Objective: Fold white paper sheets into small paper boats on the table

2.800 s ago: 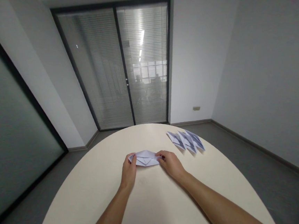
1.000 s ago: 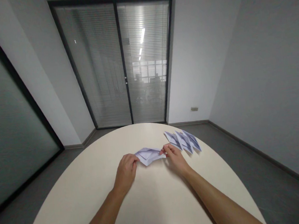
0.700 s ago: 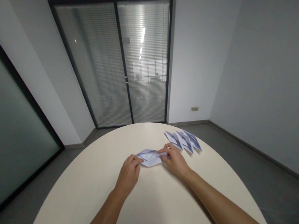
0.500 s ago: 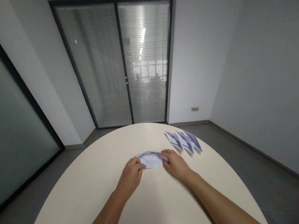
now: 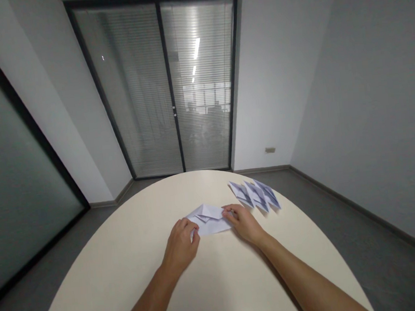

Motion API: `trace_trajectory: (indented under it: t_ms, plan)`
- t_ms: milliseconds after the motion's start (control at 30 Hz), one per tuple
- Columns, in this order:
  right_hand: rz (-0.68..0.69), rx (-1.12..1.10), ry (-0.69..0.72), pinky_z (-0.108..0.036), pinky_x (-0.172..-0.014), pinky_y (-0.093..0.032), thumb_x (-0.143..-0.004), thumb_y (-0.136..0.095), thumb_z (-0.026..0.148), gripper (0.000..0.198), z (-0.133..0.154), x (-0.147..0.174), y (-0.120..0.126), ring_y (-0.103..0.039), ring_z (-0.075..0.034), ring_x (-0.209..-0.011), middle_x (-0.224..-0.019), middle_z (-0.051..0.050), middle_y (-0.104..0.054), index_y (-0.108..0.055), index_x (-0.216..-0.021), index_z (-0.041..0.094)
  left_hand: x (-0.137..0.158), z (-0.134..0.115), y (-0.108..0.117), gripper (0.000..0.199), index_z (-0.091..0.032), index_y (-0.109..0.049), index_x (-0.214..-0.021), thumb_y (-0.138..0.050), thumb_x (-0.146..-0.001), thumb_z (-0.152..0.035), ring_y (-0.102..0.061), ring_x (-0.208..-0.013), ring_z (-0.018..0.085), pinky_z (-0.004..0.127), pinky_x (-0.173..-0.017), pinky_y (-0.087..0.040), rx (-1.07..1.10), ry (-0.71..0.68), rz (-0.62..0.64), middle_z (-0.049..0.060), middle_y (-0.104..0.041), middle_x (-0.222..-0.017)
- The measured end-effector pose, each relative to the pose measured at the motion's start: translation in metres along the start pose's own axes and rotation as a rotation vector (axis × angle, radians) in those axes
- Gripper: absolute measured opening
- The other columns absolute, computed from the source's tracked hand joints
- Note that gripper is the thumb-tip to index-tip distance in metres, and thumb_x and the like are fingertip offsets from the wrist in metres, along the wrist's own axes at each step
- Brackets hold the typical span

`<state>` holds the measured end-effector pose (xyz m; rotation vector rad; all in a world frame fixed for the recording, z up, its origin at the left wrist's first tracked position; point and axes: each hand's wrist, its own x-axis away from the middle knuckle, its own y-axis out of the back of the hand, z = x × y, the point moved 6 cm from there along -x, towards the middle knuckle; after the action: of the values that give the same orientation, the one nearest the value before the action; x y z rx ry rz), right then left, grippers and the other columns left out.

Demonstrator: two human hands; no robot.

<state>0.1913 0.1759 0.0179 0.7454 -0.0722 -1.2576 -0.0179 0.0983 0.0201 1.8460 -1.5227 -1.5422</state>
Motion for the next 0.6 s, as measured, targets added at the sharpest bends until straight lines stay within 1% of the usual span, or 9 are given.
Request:
trace_trajectory:
  t_ms: [100,200,300,367,433,467,500,533,600]
  plan:
    - [0.009,-0.369,-0.005,-0.035,-0.09,-0.048,-0.092,-0.054,0.057,0.037,-0.004,-0.003,-0.008,-0.064,-0.023,-0.106,-0.118,-0.011,-0.07,-0.061,-0.093,0.021,0.001,0.012,0.002,0.019,-0.021,-0.066,-0.101,-0.051,-0.089,-0.017,-0.059,-0.1,0.026,0.044,-0.092,-0.051,0.025,0.075,-0.092,0.009,-0.061,-0.104]
    - [-0.04,-0.57,-0.062,-0.031,-0.078,-0.049,-0.088,-0.056,0.063,0.04,-0.007,-0.004,-0.01,-0.065,-0.02,-0.086,-0.09,-0.004,-0.07,-0.053,-0.095,0.024,0.004,0.022,0.001,0.032,-0.021,-0.061,-0.118,-0.054,-0.087,-0.017,-0.053,-0.12,0.029,0.048,-0.104,-0.046,0.037,0.122,-0.173,0.011,-0.056,-0.127]
    - [-0.09,-0.682,-0.154,-0.027,-0.064,-0.046,-0.083,-0.059,0.067,0.044,-0.009,-0.003,-0.01,-0.059,-0.017,-0.067,-0.069,0.004,-0.059,-0.046,-0.093,0.026,0.007,0.028,-0.001,0.052,-0.022,-0.049,-0.138,-0.056,-0.086,-0.018,-0.044,-0.134,0.03,0.051,-0.11,-0.04,0.09,0.164,-0.224,0.012,-0.045,-0.145]
    - [-0.123,-0.747,-0.197,-0.026,-0.059,-0.044,-0.08,-0.062,0.068,0.046,-0.008,-0.003,-0.009,-0.056,-0.016,-0.063,-0.066,0.005,-0.054,-0.044,-0.09,0.027,0.007,0.033,-0.001,0.069,-0.023,-0.032,-0.151,-0.057,-0.086,-0.02,-0.049,-0.131,0.029,0.049,-0.107,-0.044,0.186,0.236,-0.266,0.014,-0.04,-0.151]
    - [-0.159,-0.813,-0.22,-0.026,-0.056,-0.043,-0.079,-0.065,0.066,0.046,-0.007,-0.003,-0.008,-0.054,-0.016,-0.06,-0.066,0.005,-0.054,-0.044,-0.09,0.027,0.008,0.043,-0.002,0.082,-0.025,-0.019,-0.156,-0.061,-0.085,-0.025,-0.06,-0.116,0.025,0.045,-0.097,-0.051,0.293,0.357,-0.315,0.015,-0.042,-0.15]
    - [-0.175,-0.846,-0.228,-0.026,-0.055,-0.042,-0.079,-0.066,0.064,0.045,-0.006,-0.003,-0.007,-0.054,-0.016,-0.059,-0.067,0.005,-0.054,-0.045,-0.091,0.027,0.008,0.047,-0.003,0.084,-0.025,-0.019,-0.156,-0.063,-0.084,-0.029,-0.064,-0.106,0.024,0.042,-0.091,-0.054,0.345,0.413,-0.322,0.016,-0.048,-0.145]
    - [-0.193,-0.876,-0.235,-0.026,-0.053,-0.042,-0.079,-0.067,0.063,0.043,-0.006,-0.004,-0.007,-0.054,-0.015,-0.059,-0.068,0.004,-0.056,-0.047,-0.091,0.027,0.007,0.051,-0.005,0.081,-0.023,-0.025,-0.154,-0.064,-0.083,-0.031,-0.066,-0.097,0.022,0.039,-0.085,-0.055,0.396,0.45,-0.307,0.015,-0.056,-0.137]
    - [-0.213,-0.903,-0.241,-0.026,-0.052,-0.042,-0.079,-0.067,0.061,0.042,-0.007,-0.004,-0.006,-0.054,-0.015,-0.058,-0.069,0.004,-0.057,-0.048,-0.091,0.026,0.006,0.053,-0.008,0.072,-0.02,-0.037,-0.148,-0.065,-0.083,-0.034,-0.067,-0.089,0.021,0.037,-0.08,-0.056,0.446,0.462,-0.277,0.014,-0.064,-0.125]
    - [-0.257,-0.946,-0.248,-0.026,-0.052,-0.043,-0.079,-0.069,0.058,0.04,-0.011,-0.005,-0.006,-0.054,-0.015,-0.059,-0.072,0.002,-0.06,-0.051,-0.09,0.024,0.002,0.052,-0.01,0.045,-0.016,-0.061,-0.125,-0.062,-0.085,-0.037,-0.067,-0.082,0.02,0.035,-0.077,-0.055,0.52,0.428,-0.216,0.01,-0.071,-0.102]
